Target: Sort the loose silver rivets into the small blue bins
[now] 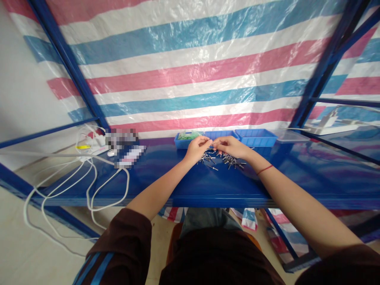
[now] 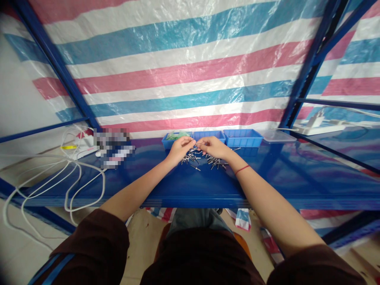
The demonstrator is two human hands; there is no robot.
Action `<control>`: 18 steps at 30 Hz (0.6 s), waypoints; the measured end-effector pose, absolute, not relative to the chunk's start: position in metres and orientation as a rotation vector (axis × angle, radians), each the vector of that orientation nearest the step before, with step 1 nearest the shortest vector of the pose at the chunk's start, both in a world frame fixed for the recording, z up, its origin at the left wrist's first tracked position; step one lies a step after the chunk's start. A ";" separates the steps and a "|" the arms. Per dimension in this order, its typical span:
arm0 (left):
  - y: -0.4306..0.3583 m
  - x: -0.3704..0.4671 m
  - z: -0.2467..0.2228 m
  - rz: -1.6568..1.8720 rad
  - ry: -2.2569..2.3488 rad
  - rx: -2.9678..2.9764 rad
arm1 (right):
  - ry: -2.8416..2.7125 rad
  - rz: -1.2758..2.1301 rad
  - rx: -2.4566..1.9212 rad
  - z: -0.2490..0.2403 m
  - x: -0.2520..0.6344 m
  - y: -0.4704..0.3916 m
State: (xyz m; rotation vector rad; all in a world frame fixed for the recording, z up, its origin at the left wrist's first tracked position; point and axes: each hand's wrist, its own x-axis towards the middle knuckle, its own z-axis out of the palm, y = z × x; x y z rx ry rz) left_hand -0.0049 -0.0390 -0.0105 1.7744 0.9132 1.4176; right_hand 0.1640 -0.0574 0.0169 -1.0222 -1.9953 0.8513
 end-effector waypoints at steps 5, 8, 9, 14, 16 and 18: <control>-0.042 -0.005 -0.007 1.425 0.847 1.774 | -1.883 1.009 -1.082 0.018 0.160 -0.061; -0.041 -0.006 -0.007 1.428 0.836 1.801 | -1.781 1.137 -1.107 0.017 0.158 -0.062; -0.040 -0.006 -0.007 1.431 0.839 1.807 | -1.744 1.167 -1.106 0.016 0.158 -0.062; -0.036 -0.006 -0.010 1.452 0.861 1.840 | -1.557 1.191 -1.079 0.018 0.160 -0.061; -0.034 -0.006 -0.012 1.454 0.859 1.848 | -1.505 1.172 -1.078 0.020 0.161 -0.061; -0.032 -0.006 -0.014 1.450 0.859 1.843 | -1.467 1.148 -1.069 0.022 0.161 -0.062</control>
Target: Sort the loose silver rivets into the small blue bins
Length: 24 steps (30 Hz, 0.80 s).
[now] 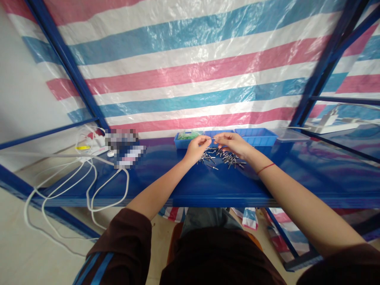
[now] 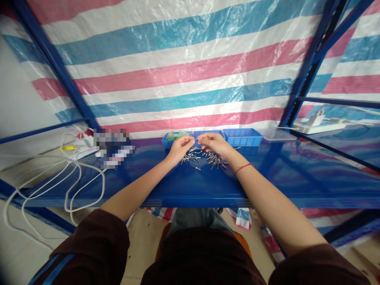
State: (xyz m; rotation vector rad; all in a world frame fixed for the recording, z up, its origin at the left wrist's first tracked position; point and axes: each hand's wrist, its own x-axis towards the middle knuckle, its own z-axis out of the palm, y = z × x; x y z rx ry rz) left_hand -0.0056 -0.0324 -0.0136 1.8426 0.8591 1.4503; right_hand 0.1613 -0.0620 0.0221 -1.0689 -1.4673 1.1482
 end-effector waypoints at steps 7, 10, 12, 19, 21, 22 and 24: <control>-0.031 -0.005 -0.016 1.327 0.865 1.830 | -1.594 0.882 -0.982 0.024 0.155 -0.065; -0.033 -0.006 -0.016 1.265 0.891 1.929 | -1.720 0.687 -0.950 0.019 0.152 -0.059; -0.035 -0.007 -0.015 1.246 0.968 2.025 | -1.689 0.590 -0.960 0.016 0.156 -0.051; -0.051 -0.012 -0.010 0.890 1.074 2.562 | -1.084 0.018 -1.305 0.015 0.211 -0.021; -0.058 -0.012 -0.006 0.668 1.035 2.638 | -0.995 -0.034 -1.465 0.015 0.225 -0.018; -0.061 -0.012 -0.005 0.568 1.027 2.656 | -0.966 -0.033 -1.533 0.014 0.229 -0.018; -0.065 -0.011 -0.002 0.425 1.003 2.680 | -0.942 -0.016 -1.616 0.012 0.233 -0.020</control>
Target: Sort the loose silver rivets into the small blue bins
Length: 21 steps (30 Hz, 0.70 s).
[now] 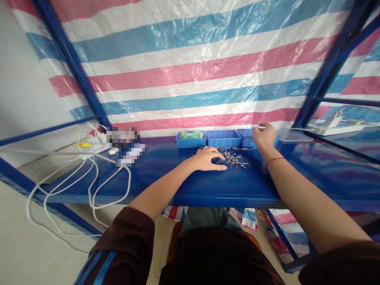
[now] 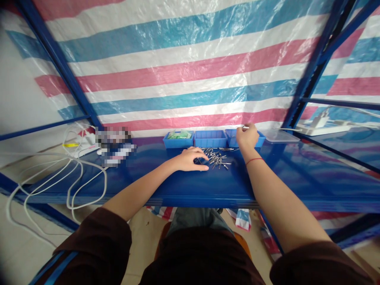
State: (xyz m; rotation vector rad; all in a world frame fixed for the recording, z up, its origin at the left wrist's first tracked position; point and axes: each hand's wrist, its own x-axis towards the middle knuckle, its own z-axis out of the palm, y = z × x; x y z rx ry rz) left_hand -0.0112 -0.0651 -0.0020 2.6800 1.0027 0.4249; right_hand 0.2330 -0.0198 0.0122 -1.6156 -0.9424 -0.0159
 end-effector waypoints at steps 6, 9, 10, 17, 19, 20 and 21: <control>-0.060 -0.009 -0.006 0.396 0.975 2.738 | -1.014 0.033 -1.576 0.012 0.222 -0.024; -0.061 -0.010 -0.003 0.481 1.019 2.772 | -1.050 0.088 -1.542 0.014 0.218 -0.024; -0.062 -0.012 0.000 0.507 1.024 2.769 | -1.063 0.111 -1.531 0.014 0.217 -0.024; -0.062 -0.028 0.017 0.290 0.714 2.703 | -1.158 0.256 -1.399 0.009 0.211 -0.020; -0.057 -0.030 0.014 0.290 0.637 2.718 | -1.193 0.293 -1.377 0.008 0.209 -0.019; -0.054 -0.030 0.012 0.297 0.597 2.719 | -1.213 0.305 -1.365 0.008 0.208 -0.020; -0.052 -0.030 0.011 0.306 0.565 2.715 | -1.232 0.309 -1.353 0.008 0.207 -0.020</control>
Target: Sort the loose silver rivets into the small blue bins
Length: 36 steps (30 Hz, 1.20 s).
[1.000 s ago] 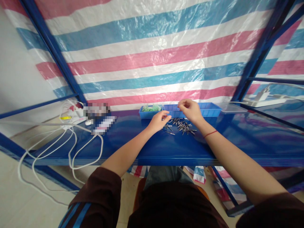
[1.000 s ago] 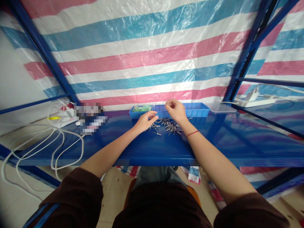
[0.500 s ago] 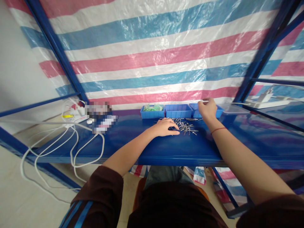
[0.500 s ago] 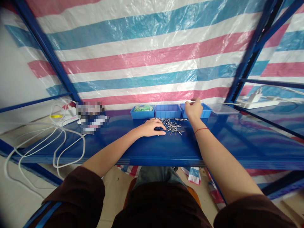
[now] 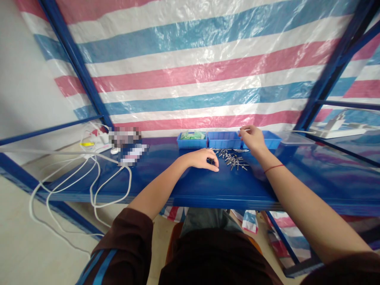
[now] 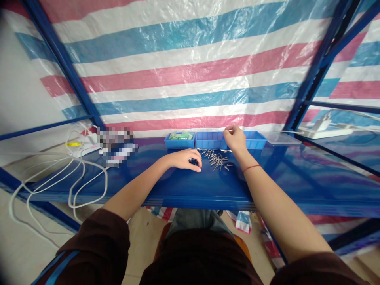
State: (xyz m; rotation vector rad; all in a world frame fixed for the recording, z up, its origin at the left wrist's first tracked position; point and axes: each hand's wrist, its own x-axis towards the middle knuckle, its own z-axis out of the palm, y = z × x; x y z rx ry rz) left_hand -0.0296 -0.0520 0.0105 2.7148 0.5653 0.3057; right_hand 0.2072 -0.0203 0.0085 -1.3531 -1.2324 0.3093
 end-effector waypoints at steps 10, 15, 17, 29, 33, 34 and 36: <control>-0.051 -0.018 0.003 0.701 0.705 2.579 | -1.597 0.319 -1.145 0.019 0.174 -0.047; -0.048 -0.017 0.008 1.058 0.767 2.255 | -1.945 0.527 -0.993 0.018 0.158 -0.060; -0.045 -0.016 0.008 1.177 0.722 2.153 | -2.025 0.691 -0.933 0.015 0.154 -0.063; -0.036 -0.018 0.009 1.375 0.802 1.834 | -1.706 0.977 -0.887 0.017 0.148 -0.065; -0.035 -0.018 0.003 1.247 0.815 1.980 | -1.597 0.894 -0.866 0.023 0.149 -0.068; -0.036 -0.017 0.001 1.206 0.802 2.026 | -1.611 0.846 -0.872 0.023 0.149 -0.068; -0.039 -0.013 -0.002 1.148 0.776 2.081 | -1.656 0.733 -0.881 0.023 0.149 -0.067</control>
